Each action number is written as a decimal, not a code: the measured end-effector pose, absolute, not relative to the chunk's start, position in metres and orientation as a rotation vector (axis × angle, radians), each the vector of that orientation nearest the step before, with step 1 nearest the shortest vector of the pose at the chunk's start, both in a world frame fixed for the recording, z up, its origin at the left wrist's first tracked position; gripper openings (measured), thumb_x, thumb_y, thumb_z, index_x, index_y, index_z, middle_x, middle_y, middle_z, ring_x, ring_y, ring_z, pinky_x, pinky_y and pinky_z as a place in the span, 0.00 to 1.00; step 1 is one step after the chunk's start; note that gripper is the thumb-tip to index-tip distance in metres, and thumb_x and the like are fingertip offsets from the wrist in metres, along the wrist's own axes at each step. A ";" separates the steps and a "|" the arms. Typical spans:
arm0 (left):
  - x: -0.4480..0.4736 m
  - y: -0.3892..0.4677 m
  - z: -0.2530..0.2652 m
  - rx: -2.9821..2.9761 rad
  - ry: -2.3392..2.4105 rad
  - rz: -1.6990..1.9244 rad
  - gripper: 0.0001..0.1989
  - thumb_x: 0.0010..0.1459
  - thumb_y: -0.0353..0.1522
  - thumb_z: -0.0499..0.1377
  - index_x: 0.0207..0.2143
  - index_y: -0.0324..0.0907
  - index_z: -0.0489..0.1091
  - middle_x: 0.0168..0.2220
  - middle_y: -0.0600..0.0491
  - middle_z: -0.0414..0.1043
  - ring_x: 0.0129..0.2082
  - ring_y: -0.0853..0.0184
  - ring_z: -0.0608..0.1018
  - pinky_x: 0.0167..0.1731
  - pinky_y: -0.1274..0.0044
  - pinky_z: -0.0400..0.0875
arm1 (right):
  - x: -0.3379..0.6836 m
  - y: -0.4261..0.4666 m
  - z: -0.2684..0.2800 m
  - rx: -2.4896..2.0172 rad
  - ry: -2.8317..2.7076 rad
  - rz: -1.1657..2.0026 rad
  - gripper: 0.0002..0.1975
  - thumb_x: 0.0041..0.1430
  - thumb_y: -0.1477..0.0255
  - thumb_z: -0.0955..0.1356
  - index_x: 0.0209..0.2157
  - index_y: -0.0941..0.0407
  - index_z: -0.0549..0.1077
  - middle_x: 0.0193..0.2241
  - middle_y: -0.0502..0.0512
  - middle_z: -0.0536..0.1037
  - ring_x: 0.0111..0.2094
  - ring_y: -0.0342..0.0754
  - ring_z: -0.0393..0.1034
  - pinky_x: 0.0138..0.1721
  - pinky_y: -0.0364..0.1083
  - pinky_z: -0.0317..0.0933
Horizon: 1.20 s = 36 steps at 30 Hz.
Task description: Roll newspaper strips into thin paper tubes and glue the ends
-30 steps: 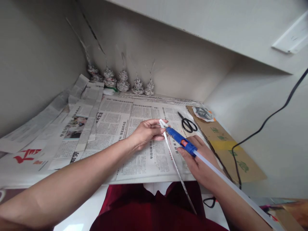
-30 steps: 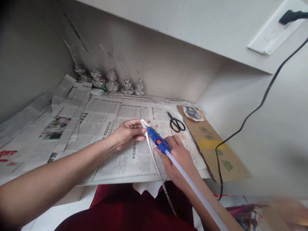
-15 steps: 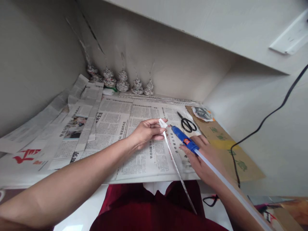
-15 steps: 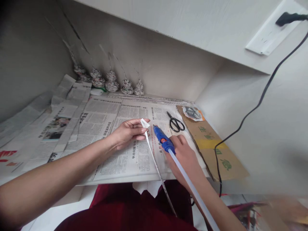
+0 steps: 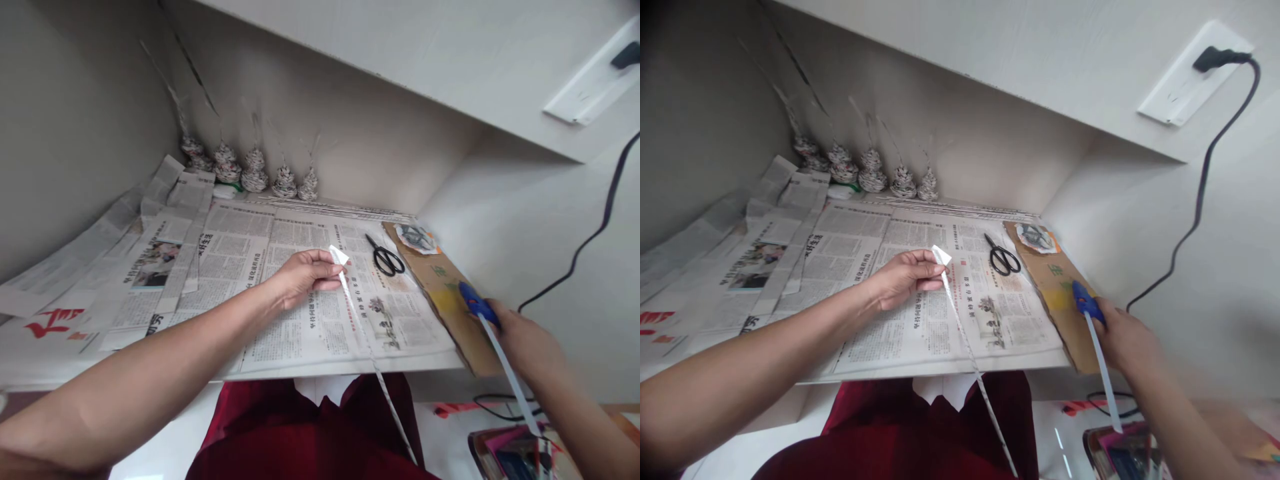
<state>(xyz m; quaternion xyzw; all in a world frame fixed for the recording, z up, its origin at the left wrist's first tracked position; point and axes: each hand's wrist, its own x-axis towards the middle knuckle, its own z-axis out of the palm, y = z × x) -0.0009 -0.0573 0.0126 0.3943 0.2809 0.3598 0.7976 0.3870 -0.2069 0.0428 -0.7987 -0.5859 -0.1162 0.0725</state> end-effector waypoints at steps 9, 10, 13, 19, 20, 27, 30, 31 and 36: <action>-0.003 -0.054 0.010 0.839 0.560 0.711 0.09 0.49 0.22 0.63 0.35 0.34 0.71 0.37 0.45 0.75 0.35 0.69 0.79 0.34 0.81 0.77 | 0.432 -0.181 0.003 -2.285 -2.135 -0.572 0.25 0.62 0.67 0.55 0.55 0.68 0.61 0.39 0.72 0.75 0.39 0.61 0.71 0.42 0.56 0.60; -0.003 -0.054 0.011 0.835 0.562 0.709 0.08 0.49 0.22 0.63 0.35 0.34 0.71 0.37 0.46 0.75 0.35 0.69 0.79 0.34 0.81 0.77 | 0.434 -0.174 0.001 -2.270 -2.175 -0.567 0.25 0.62 0.68 0.55 0.55 0.68 0.61 0.38 0.72 0.75 0.39 0.61 0.70 0.43 0.56 0.59; -0.003 -0.054 0.012 0.822 0.564 0.710 0.08 0.50 0.22 0.63 0.34 0.34 0.72 0.36 0.46 0.75 0.35 0.68 0.79 0.35 0.80 0.77 | 0.435 -0.156 0.007 -2.238 -2.264 -0.526 0.24 0.60 0.71 0.57 0.55 0.68 0.62 0.40 0.71 0.75 0.40 0.60 0.69 0.44 0.55 0.59; -0.004 -0.051 0.010 0.809 0.572 0.713 0.09 0.49 0.22 0.64 0.35 0.33 0.73 0.36 0.46 0.75 0.35 0.67 0.79 0.35 0.80 0.77 | 0.366 -0.143 0.046 -2.276 -2.130 -0.690 0.17 0.57 0.70 0.63 0.45 0.62 0.72 0.41 0.74 0.74 0.43 0.64 0.66 0.37 0.56 0.59; -0.004 -0.051 0.010 0.809 0.573 0.708 0.09 0.49 0.22 0.64 0.35 0.33 0.73 0.35 0.46 0.75 0.34 0.68 0.79 0.34 0.80 0.77 | 0.340 -0.145 0.050 -2.153 -2.115 -0.585 0.16 0.58 0.68 0.62 0.43 0.62 0.73 0.40 0.72 0.74 0.44 0.62 0.66 0.40 0.56 0.59; -0.005 -0.051 0.011 0.808 0.530 0.720 0.08 0.49 0.22 0.64 0.34 0.33 0.74 0.28 0.51 0.74 0.21 0.80 0.73 0.24 0.89 0.71 | 0.166 -0.154 0.026 -1.509 -1.575 1.208 0.14 0.57 0.60 0.65 0.39 0.54 0.71 0.34 0.54 0.74 0.32 0.46 0.70 0.34 0.46 0.64; -0.005 -0.051 0.013 0.777 0.526 0.723 0.06 0.49 0.21 0.63 0.33 0.33 0.74 0.30 0.51 0.74 0.22 0.80 0.73 0.24 0.89 0.71 | 0.151 -0.152 0.012 -1.362 -1.298 1.402 0.14 0.59 0.59 0.64 0.35 0.57 0.71 0.26 0.50 0.68 0.23 0.40 0.64 0.24 0.42 0.59; -0.005 -0.051 0.013 0.770 0.524 0.724 0.06 0.49 0.21 0.63 0.33 0.33 0.74 0.30 0.50 0.74 0.23 0.79 0.74 0.25 0.89 0.71 | 0.151 -0.151 0.010 -1.336 -1.242 1.433 0.14 0.59 0.59 0.64 0.35 0.57 0.71 0.24 0.48 0.66 0.21 0.38 0.61 0.22 0.41 0.56; -0.005 -0.050 0.012 0.781 0.471 0.706 0.10 0.49 0.22 0.63 0.37 0.33 0.74 0.33 0.49 0.74 0.29 0.76 0.76 0.31 0.87 0.73 | 0.161 -0.152 0.012 -1.284 -1.107 1.546 0.15 0.60 0.59 0.63 0.36 0.57 0.71 0.21 0.46 0.61 0.18 0.35 0.55 0.18 0.39 0.47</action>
